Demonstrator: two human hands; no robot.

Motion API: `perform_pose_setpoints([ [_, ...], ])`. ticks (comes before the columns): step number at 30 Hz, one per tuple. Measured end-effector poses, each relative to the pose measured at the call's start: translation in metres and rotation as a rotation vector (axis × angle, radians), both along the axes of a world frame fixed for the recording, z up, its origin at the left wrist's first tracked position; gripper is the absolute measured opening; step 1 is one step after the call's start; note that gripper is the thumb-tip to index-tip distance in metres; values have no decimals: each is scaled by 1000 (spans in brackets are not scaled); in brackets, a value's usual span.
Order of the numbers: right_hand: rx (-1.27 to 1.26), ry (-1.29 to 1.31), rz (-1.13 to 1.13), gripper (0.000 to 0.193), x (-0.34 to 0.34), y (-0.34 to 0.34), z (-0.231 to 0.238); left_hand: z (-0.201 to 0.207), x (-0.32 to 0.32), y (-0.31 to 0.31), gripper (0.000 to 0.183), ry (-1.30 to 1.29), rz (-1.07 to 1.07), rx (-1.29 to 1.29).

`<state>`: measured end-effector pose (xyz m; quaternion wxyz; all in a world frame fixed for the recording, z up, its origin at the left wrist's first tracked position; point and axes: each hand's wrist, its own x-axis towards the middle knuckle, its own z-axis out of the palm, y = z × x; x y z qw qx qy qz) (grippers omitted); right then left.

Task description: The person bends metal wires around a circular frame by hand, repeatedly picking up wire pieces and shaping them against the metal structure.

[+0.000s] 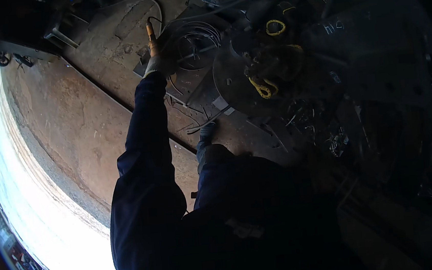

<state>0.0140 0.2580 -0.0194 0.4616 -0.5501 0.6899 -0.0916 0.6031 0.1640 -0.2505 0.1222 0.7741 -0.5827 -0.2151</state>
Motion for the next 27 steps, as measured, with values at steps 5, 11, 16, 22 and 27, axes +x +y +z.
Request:
perform_pose_setpoints([
  [5,124,99,-158,36,-29,37,-14,-24,10,-90,26,-419,-452,296],
  [11,250,128,-319,30,-45,75,-31,20,13,-154,49,-193,-331,207],
  [16,333,73,-400,25,-48,91,-54,59,25,-135,57,-215,91,184],
  [22,235,-257,-561,16,-46,93,-99,41,19,-18,37,104,406,-71],
  [27,263,-346,-517,18,-77,97,-153,-28,21,125,41,184,679,-358],
])
